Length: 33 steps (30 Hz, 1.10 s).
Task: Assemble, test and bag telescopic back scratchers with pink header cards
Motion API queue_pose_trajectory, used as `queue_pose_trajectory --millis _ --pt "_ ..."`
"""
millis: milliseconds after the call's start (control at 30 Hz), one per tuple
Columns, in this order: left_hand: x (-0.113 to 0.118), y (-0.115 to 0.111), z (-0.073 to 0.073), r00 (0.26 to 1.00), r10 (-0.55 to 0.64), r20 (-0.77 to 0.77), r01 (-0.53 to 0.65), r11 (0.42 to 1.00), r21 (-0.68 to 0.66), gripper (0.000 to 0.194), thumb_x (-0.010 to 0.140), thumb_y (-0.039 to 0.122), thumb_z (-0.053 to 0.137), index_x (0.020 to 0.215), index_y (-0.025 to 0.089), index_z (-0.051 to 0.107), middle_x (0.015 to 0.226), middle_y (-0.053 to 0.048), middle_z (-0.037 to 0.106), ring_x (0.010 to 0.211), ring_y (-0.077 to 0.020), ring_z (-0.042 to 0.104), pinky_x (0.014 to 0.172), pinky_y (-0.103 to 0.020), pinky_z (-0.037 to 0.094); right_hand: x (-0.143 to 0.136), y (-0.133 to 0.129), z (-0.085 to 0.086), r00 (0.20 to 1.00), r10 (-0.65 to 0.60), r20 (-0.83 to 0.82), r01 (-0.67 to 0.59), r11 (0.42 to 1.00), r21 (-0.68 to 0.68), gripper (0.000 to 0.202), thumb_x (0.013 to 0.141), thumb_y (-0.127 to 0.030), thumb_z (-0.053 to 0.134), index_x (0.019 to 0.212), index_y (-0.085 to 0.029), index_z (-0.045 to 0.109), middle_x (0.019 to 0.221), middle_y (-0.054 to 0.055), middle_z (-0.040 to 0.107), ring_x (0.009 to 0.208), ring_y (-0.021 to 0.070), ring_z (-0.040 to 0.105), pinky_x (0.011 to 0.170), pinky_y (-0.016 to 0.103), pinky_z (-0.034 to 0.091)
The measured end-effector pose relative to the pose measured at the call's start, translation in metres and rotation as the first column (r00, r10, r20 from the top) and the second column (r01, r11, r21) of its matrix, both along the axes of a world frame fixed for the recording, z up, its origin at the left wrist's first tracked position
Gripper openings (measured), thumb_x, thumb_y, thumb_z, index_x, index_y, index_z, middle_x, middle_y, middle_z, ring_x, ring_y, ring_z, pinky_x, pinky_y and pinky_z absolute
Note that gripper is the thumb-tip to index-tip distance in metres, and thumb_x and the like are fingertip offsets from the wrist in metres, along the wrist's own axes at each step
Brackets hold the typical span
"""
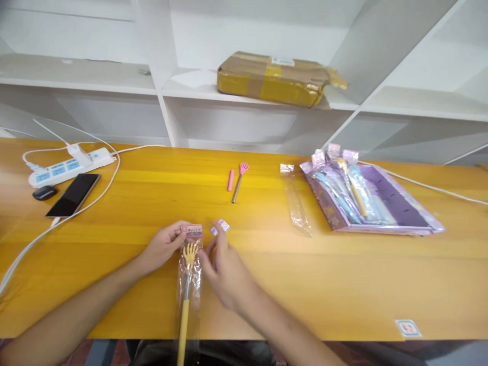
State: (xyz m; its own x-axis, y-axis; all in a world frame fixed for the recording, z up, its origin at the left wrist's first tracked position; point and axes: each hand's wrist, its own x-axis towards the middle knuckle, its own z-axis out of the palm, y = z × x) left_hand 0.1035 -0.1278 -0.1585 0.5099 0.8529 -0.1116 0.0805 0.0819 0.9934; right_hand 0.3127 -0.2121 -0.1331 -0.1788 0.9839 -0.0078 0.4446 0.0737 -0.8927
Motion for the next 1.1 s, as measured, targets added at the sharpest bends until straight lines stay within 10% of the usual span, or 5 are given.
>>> queue_pose_trajectory --millis 200,400,767,967,1100 --pt "0.000 0.004 0.002 0.997 0.071 -0.034 -0.071 0.997 0.009 0.037 0.097 0.044 0.067 0.123 0.018 0.069 0.123 -0.011 0.078 0.116 -0.0296 0.074 0.102 -0.042 0.054 -0.033 -0.070 -0.017 1.000 -0.017 0.021 0.021 0.982 -0.187 0.115 0.091 -0.025 0.073 0.168 -0.020 -0.012 0.097 0.006 0.072 0.074 0.0222 0.070 0.067 0.034 0.054" --pt "0.001 0.003 0.009 0.995 0.093 0.035 -0.092 0.995 -0.030 0.036 0.088 0.041 0.076 0.116 0.019 0.069 0.119 -0.010 0.079 0.115 -0.0304 0.075 0.105 -0.044 0.054 -0.034 -0.070 -0.011 0.999 -0.041 -0.009 0.038 0.975 -0.218 0.025 0.088 -0.019 0.069 0.112 -0.021 0.061 0.075 -0.002 0.065 0.063 0.0162 0.062 0.059 0.027 0.043" --pt "-0.005 0.005 0.010 0.972 0.085 0.218 -0.027 0.966 -0.257 0.050 0.097 0.047 0.067 0.135 0.016 0.058 0.121 -0.016 0.077 0.095 -0.0258 0.078 0.091 -0.042 0.059 -0.015 -0.059 -0.018 0.968 -0.175 -0.181 0.149 0.977 -0.149 0.017 0.094 -0.035 0.069 0.093 -0.020 0.061 0.071 -0.004 0.057 0.061 0.0119 0.052 0.055 0.023 0.039" --pt "-0.010 0.006 0.009 0.980 -0.170 0.106 0.190 0.957 -0.220 0.054 0.102 0.056 0.056 0.140 0.017 0.055 0.126 -0.021 0.076 0.102 -0.0312 0.077 0.095 -0.047 0.057 0.108 -0.034 0.060 0.877 -0.464 0.125 0.430 0.874 0.227 0.031 0.102 -0.053 0.059 0.107 -0.023 0.065 0.074 0.001 0.064 0.060 0.0160 0.052 0.058 0.029 0.039" --pt "-0.012 0.004 0.010 0.970 -0.236 0.054 0.242 0.953 -0.184 0.055 0.104 0.057 0.052 0.143 0.018 0.054 0.123 -0.020 0.077 0.101 -0.0304 0.077 0.094 -0.047 0.057 0.210 -0.001 0.124 0.399 -0.800 0.448 0.602 0.597 0.530 0.018 0.103 -0.032 0.062 0.114 -0.019 0.066 0.087 0.009 0.070 0.070 0.0178 0.058 0.070 0.033 0.039"
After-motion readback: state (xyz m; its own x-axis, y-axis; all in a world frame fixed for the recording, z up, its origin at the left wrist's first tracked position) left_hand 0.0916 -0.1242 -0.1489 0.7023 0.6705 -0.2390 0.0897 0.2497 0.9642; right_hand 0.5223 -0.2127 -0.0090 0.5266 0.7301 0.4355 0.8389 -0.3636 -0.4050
